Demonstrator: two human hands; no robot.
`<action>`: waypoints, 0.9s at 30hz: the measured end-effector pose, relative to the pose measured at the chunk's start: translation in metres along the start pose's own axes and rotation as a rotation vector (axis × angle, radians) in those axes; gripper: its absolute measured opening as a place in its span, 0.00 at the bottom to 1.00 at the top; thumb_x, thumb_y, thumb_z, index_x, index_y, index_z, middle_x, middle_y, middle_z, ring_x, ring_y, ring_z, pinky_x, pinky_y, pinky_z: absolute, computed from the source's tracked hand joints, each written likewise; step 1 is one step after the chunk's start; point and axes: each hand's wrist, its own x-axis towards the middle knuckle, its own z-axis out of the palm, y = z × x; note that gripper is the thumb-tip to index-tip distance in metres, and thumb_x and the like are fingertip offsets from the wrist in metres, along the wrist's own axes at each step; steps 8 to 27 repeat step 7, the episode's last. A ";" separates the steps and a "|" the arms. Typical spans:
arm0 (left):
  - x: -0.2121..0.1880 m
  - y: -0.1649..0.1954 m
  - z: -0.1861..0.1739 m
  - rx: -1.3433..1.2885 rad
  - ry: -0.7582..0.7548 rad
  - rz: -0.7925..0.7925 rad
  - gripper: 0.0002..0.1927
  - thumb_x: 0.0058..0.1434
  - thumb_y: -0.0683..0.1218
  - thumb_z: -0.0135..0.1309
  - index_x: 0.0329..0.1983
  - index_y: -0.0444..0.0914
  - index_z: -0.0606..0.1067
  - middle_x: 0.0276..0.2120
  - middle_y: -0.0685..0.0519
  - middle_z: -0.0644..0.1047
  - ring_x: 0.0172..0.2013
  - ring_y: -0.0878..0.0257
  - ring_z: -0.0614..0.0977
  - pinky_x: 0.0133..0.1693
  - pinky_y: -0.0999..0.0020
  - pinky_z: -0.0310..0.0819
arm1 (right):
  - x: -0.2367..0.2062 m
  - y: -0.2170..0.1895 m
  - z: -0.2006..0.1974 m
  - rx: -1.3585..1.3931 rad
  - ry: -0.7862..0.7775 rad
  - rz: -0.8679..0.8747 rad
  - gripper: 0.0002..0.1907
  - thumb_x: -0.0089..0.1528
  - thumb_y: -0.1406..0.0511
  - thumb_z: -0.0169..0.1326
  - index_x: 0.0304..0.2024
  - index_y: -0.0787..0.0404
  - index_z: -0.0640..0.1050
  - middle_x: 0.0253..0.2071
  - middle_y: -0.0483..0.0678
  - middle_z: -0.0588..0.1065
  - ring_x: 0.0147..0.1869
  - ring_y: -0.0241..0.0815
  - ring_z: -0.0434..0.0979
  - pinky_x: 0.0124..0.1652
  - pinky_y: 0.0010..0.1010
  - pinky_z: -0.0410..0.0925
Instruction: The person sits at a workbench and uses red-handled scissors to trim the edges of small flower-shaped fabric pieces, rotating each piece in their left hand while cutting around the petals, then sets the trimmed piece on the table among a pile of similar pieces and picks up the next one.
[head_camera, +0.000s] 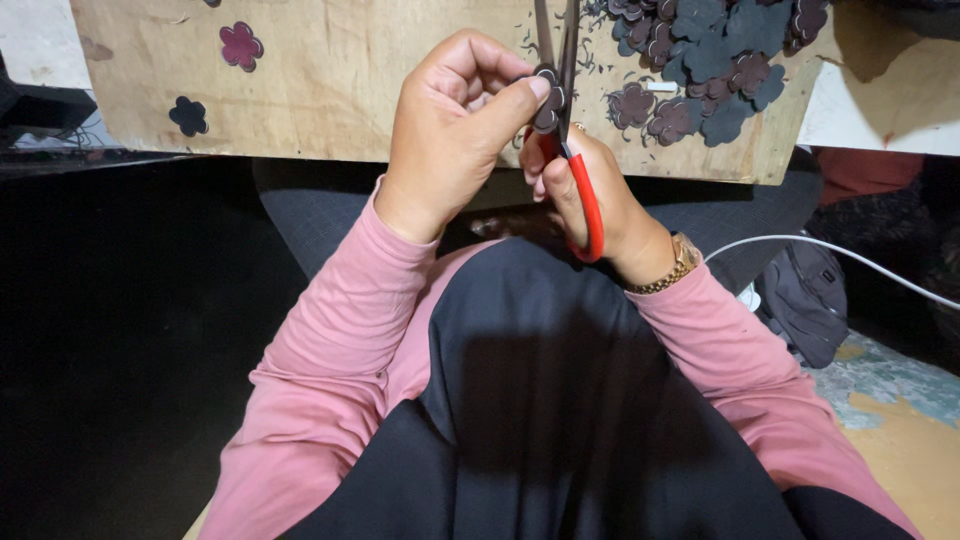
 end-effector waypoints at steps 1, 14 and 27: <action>0.000 0.000 -0.001 0.001 -0.006 0.007 0.05 0.70 0.36 0.59 0.44 0.34 0.74 0.35 0.54 0.79 0.35 0.72 0.79 0.40 0.78 0.75 | 0.000 0.000 0.000 -0.001 0.002 0.014 0.37 0.69 0.34 0.42 0.44 0.62 0.68 0.38 0.43 0.67 0.39 0.32 0.67 0.40 0.24 0.65; 0.001 -0.001 -0.003 0.008 -0.018 0.014 0.06 0.70 0.37 0.58 0.47 0.34 0.74 0.37 0.54 0.79 0.38 0.72 0.79 0.42 0.78 0.75 | -0.003 -0.004 -0.003 0.018 -0.023 0.096 0.36 0.67 0.34 0.44 0.44 0.60 0.68 0.36 0.42 0.66 0.38 0.31 0.64 0.38 0.22 0.63; 0.001 -0.001 -0.003 0.008 -0.018 0.014 0.06 0.70 0.37 0.58 0.47 0.34 0.74 0.37 0.54 0.79 0.38 0.72 0.79 0.42 0.78 0.75 | -0.003 -0.004 -0.003 0.018 -0.023 0.096 0.36 0.67 0.34 0.44 0.44 0.60 0.68 0.36 0.42 0.66 0.38 0.31 0.64 0.38 0.22 0.63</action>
